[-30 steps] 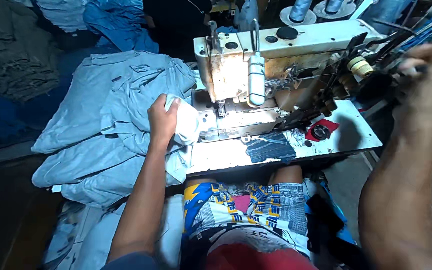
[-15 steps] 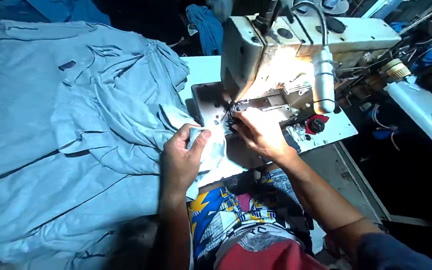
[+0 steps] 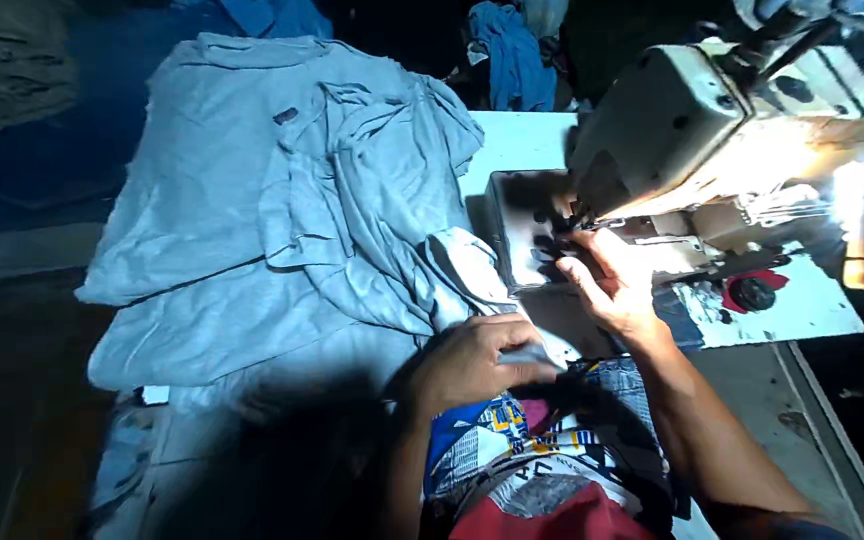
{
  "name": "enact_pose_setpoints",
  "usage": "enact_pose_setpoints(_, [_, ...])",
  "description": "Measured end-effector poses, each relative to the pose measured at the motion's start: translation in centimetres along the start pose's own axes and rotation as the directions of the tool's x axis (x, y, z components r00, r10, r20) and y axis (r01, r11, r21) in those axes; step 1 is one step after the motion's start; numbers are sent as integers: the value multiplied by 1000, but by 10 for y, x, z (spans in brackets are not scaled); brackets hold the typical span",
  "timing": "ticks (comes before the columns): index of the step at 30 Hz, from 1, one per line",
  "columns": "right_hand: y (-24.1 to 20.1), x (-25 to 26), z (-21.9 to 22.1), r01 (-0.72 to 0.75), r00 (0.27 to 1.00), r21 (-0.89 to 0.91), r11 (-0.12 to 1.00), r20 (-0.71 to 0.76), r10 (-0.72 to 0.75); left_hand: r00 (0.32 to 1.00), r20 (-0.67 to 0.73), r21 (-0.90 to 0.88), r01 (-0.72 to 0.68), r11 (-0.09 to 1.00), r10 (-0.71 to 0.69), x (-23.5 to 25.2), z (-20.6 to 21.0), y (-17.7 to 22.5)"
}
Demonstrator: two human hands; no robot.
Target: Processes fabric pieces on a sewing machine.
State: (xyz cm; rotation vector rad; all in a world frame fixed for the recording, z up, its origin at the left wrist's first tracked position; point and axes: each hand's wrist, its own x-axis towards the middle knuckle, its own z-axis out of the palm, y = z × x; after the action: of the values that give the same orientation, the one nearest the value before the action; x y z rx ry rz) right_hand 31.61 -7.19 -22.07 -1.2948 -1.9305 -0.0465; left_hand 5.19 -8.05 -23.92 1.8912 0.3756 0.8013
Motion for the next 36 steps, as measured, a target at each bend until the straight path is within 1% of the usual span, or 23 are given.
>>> enact_pose_setpoints(1, [1, 0, -1, -17, 1000, 39, 999, 12, 16, 996, 85, 11, -36, 999, 35, -3, -13, 1])
enact_pose_setpoints(2, [3, -1, -2, -29, 999, 79, 996, 20, 28, 993, 106, 27, -56, 998, 52, -5, -30, 7])
enact_pose_setpoints(3, [4, -1, -2, -36, 999, 111, 993, 23, 34, 998, 44, 47, -42, 998, 40, -7, -50, 15])
enact_pose_setpoints(4, [4, -1, -3, -35, 999, 130, 991, 19, 33, 994, -103, 74, -16, 997, 24, -8, -72, 23])
enact_pose_setpoints(5, [4, -1, -3, -30, 1000, 140, 990, 9, 29, 951, -309, 132, 54, 990, -11, -6, -95, 30])
enact_pose_setpoints(6, [4, 0, -3, -23, 1000, 144, 989, 1, 23, 842, -538, 220, 184, 958, -38, 3, -120, 33])
enact_pose_setpoints(7, [3, 0, -4, -14, 1000, 148, 989, -8, 16, 693, -720, 288, 346, 893, -37, 15, -149, 29])
enact_pose_setpoints(8, [4, 1, -4, -5, 1000, 150, 989, -21, 8, 547, -837, 311, 508, 803, -22, 26, -177, 20])
enact_pose_setpoints(9, [5, 0, -5, -4, 1000, 152, 988, -25, 8, 447, -894, 296, 642, 707, -32, 33, -199, 8])
enact_pose_setpoints(10, [5, -2, -6, -6, 999, 156, 988, -30, 11, 392, -917, 268, 740, 617, -72, 40, -215, -7])
enact_pose_setpoints(12, [7, -4, -7, -1, 999, 174, 985, -49, 10, 334, -936, 242, 842, 481, -114, 51, -231, -33])
enact_pose_setpoints(13, [9, -5, -6, 3, 998, 186, 982, -58, 8, 313, -944, 232, 853, 468, -103, 54, -233, -36])
enact_pose_setpoints(14, [11, -5, -6, 13, 998, 201, 980, -68, 0, 303, -950, 227, 833, 504, -72, 56, -233, -30])
enact_pose_setpoints(17, [15, -8, -5, 25, 997, 205, 978, -77, -9, 353, -931, 313, 641, 701, 93, 56, -221, 13])
enact_pose_setpoints(19, [17, -9, -6, -5, 998, 230, 973, -53, 18, 404, -894, 362, 394, 845, 195, 58, -191, 57])
enact_pose_setpoints(21, [11, -12, -11, -26, 998, 336, 942, -42, 43, 526, -817, 374, 172, 911, 236, 52, -150, 106])
enact_pose_setpoints(22, [2, -12, -16, -15, 997, 408, 913, -65, 45, 602, -757, 391, 108, 914, 252, 46, -127, 129])
enact_pose_setpoints(25, [-50, -12, -43, 129, 972, 539, 832, -236, 2, 810, -547, 434, 56, 899, 213, 19, -57, 177])
enact_pose_setpoints(28, [-103, -11, -73, 278, 948, 636, 720, -303, -99, 928, -357, 419, 52, 907, 111, 10, -2, 207])
enact_pose_setpoints(30, [-125, -13, -78, 289, 957, 768, 571, -240, -160, 969, -245, 368, 62, 928, 33, 5, 18, 220])
enact_pose_setpoints(33, [-139, -19, -71, 62, 975, 942, 329, 13, -221, 996, -89, 326, 30, 945, -1, -5, 23, 227])
enact_pose_setpoints(35, [-140, -24, -66, -38, 956, 969, 243, 106, -275, 998, -57, 290, 15, 957, 1, -11, 21, 227])
enact_pose_setpoints(36, [-140, -25, -65, -46, 950, 968, 247, 119, -289, 997, -73, 262, 10, 965, 10, -15, 19, 225])
